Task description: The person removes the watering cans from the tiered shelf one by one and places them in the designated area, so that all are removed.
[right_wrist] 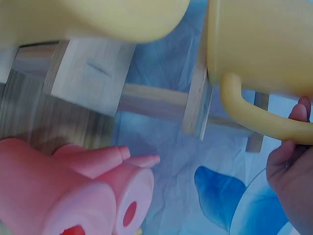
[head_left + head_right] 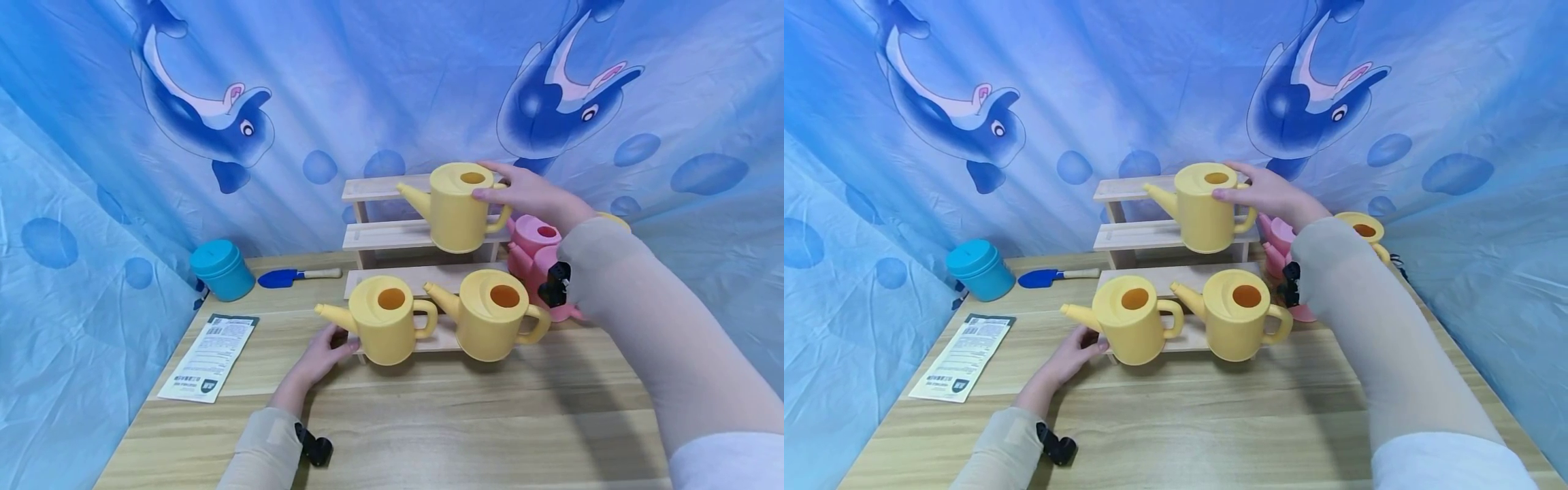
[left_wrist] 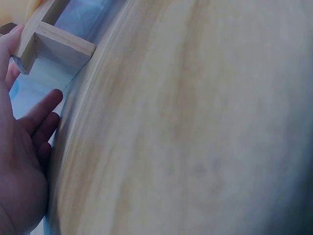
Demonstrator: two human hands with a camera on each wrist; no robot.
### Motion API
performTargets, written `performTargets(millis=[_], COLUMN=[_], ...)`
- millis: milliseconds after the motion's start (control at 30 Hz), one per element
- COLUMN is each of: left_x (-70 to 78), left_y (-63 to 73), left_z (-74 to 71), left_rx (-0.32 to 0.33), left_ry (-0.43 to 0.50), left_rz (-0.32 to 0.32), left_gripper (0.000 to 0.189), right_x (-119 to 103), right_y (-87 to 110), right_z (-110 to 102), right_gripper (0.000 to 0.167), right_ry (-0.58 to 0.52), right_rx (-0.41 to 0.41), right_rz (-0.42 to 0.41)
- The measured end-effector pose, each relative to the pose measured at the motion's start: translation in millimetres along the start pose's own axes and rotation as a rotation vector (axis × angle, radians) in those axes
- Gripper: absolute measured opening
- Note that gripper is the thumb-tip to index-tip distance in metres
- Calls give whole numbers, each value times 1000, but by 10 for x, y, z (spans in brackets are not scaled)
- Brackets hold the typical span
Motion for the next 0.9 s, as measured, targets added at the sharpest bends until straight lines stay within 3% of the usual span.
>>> performTargets(millis=[267, 533, 900], left_x=[24, 363, 367], left_y=[17, 138, 140], left_z=[0, 9, 0], left_rx=[0, -38, -32], left_ry=[12, 19, 31], left_rz=[-6, -29, -45], left_gripper=[55, 55, 55], right_x=[161, 304, 502], right_y=[75, 132, 247], right_z=[-38, -65, -142], right_gripper=[83, 76, 81], right_ry=[-48, -141, -147], right_rx=[1, 71, 163], right_rz=[42, -2, 55])
Point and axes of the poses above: each hand's wrist, its own y-axis away from the middle knuckle, its own z-axis out of the palm, x = y × z, the point moved 5 cm from there along -y, towards the middle knuckle, and after that the axes turned 10 degrees about y, right-handed, at the moved point
